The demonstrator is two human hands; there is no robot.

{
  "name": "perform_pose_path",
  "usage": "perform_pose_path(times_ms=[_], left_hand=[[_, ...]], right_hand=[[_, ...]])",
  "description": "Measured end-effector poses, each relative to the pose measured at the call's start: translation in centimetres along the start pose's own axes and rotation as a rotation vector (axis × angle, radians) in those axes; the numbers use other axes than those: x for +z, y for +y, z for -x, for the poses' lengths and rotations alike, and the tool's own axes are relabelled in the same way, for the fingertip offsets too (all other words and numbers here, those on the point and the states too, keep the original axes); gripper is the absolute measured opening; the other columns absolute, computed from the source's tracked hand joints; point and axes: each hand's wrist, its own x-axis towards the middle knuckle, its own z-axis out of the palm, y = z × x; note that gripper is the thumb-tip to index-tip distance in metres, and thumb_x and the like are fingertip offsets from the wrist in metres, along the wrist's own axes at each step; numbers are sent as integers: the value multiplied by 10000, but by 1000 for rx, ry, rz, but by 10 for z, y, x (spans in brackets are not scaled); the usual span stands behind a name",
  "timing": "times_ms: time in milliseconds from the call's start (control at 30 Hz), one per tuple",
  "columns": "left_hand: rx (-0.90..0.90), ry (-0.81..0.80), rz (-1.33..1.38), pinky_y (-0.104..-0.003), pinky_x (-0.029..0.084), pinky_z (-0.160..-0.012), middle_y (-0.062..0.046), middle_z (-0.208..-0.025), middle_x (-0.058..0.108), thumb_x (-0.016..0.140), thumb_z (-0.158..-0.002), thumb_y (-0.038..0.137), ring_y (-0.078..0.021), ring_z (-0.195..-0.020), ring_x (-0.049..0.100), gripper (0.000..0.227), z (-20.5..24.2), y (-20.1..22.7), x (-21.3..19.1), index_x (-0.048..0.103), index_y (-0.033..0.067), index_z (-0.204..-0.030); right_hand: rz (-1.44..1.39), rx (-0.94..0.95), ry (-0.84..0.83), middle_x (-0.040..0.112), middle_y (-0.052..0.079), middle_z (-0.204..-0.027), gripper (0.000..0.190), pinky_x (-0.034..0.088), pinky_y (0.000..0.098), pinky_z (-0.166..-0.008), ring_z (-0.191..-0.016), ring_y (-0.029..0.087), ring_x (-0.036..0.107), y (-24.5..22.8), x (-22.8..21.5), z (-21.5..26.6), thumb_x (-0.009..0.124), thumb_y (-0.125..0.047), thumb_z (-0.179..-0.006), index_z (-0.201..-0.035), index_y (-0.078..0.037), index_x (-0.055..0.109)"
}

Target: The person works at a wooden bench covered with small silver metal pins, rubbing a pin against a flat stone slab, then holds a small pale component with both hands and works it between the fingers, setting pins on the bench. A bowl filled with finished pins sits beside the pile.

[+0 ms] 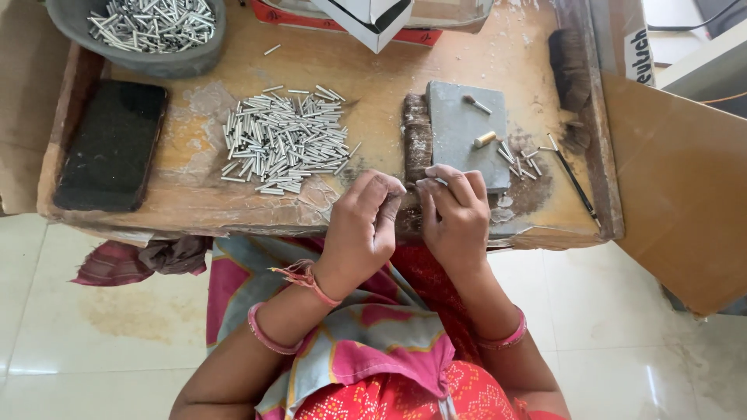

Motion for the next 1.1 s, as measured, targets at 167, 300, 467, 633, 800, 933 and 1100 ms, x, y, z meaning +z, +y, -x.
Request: perform_pose_path(times_ms=[167, 300, 467, 633, 800, 933, 1100], left_hand=[[67, -54, -106, -460, 507, -906, -188, -1073, 602, 564, -841, -83, -413, -1028, 609, 284, -12, -6, 7, 589, 7, -1109], [108, -86, -147, -492, 483, -941, -208, -1081, 573, 577, -810, -41, -434, -1058, 578, 318, -22, -11, 15, 581, -24, -1128], [45, -145, -240, -497, 485, -879, -189, -998, 592, 635, -811, 30, -419, -989, 593, 178, -31, -27, 25, 615, 5, -986], [-2, -196, -276, -493, 493, -848, -166, -940, 613, 655, -801, 52, -399, -948, 612, 92, -33, -30, 27, 619, 27, -882], [94, -157, -111, -465, 507, -839, -165, -998, 608, 688, -804, 17, -390, -961, 624, 213, -24, -2, 9, 620, 12, -1006], [15, -250, 118, -410, 523, -780, -147, -1013, 609, 691, -835, -11, -342, -885, 636, 279, -17, 31, -7, 624, 3, -1106], [197, -143, 102, -344, 532, -798, -100, -989, 651, 680, -866, -71, -294, -897, 669, 188, 5, 22, 0, 650, 57, -999]], right_hand=[[93, -30, -97, 670, 95, -1143, 139, 512, 396, -848, -931, 305, 594, 1, 1, -7, 734, 0, -859, -997, -2, 725], [104, -61, -161, 650, 95, -1126, 183, 511, 405, -845, -925, 302, 592, 6, 1, -11, 714, -32, -856, -1036, 1, 709], [12, -70, -136, 643, 100, -1110, 168, 519, 415, -842, -939, 306, 616, 14, 2, -11, 707, -23, -854, -1017, -10, 671], [-192, -42, 30, 636, 117, -1107, 157, 533, 370, -791, -914, 265, 640, 23, 3, 7, 667, 8, -903, -1050, 5, 612], [-1164, 637, -90, 622, 20, -935, 61, 373, 186, -534, -646, 25, 484, 40, -8, 39, 618, -24, -1025, -1074, 11, 608], [-1507, 879, -236, 622, 8, -854, 93, 338, 174, -460, -555, 4, 457, 38, -25, 45, 614, -29, -1011, -1089, 23, 611], [-1518, 818, -366, 658, 35, -903, 123, 422, 196, -558, -636, 46, 535, 28, -30, 49, 615, -30, -1033, -1134, 39, 619]])
